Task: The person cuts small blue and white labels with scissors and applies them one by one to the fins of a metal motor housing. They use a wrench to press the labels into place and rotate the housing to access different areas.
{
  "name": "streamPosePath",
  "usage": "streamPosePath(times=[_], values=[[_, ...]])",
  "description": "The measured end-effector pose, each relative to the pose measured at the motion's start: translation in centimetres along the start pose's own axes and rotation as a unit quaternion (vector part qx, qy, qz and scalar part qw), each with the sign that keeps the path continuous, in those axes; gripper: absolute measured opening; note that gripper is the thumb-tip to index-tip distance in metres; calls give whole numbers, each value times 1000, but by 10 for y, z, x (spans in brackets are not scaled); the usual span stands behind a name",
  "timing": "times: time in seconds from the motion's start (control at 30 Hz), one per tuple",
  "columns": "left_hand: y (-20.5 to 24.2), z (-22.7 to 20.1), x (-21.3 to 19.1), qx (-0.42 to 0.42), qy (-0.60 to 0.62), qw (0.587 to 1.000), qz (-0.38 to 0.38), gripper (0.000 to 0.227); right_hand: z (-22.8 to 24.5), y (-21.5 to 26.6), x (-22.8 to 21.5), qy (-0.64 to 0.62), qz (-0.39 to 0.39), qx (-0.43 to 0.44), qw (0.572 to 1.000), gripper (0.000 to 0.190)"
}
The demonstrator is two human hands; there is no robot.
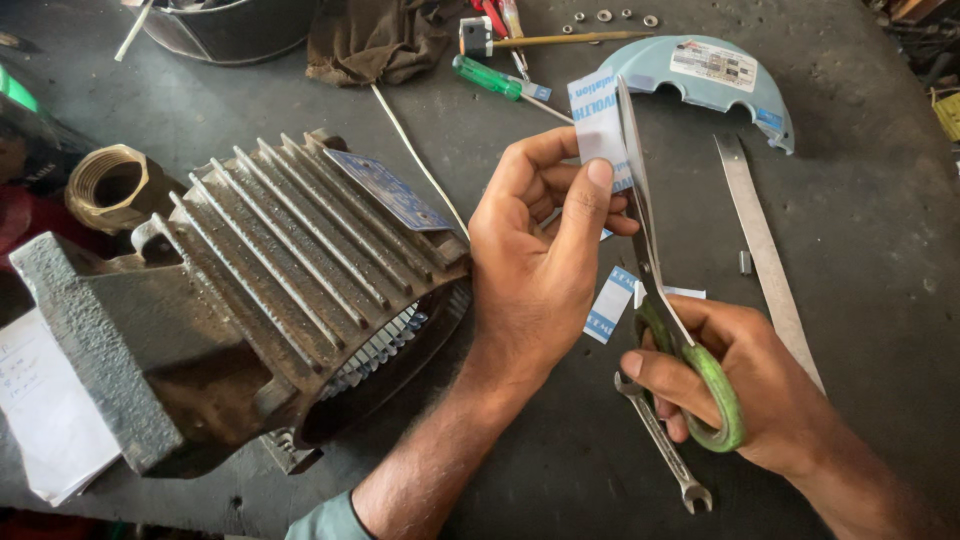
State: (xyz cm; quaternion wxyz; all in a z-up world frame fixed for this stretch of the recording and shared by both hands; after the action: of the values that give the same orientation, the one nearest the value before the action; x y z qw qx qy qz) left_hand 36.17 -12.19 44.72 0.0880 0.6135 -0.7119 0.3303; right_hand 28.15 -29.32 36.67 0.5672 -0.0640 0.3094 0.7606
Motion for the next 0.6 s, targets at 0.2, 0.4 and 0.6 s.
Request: streamPosePath(times=[0.2, 0.4, 0.6], values=[[0, 1, -1, -4, 5, 1000, -9, 33, 3, -1, -1, 14, -5, -4, 1000, 25], [0, 4, -3, -6, 32, 999, -20, 28, 3, 0, 0, 25, -13, 35, 999, 23], [3, 6, -3, -27, 45, 998, -29, 27, 15, 0, 7, -42, 22, -25, 999, 25]])
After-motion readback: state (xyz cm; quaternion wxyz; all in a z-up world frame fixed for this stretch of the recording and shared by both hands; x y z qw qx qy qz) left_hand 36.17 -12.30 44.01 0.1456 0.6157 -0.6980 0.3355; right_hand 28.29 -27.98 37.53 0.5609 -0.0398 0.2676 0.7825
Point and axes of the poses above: each hand's wrist, its own y-axis away from the middle knuckle, its own x-axis out of the palm, z = x × y, the point moved 9 cm from there along -y, towards the middle knuckle, and after that the axes turned 12 degrees about y, right-handed, at the moved point
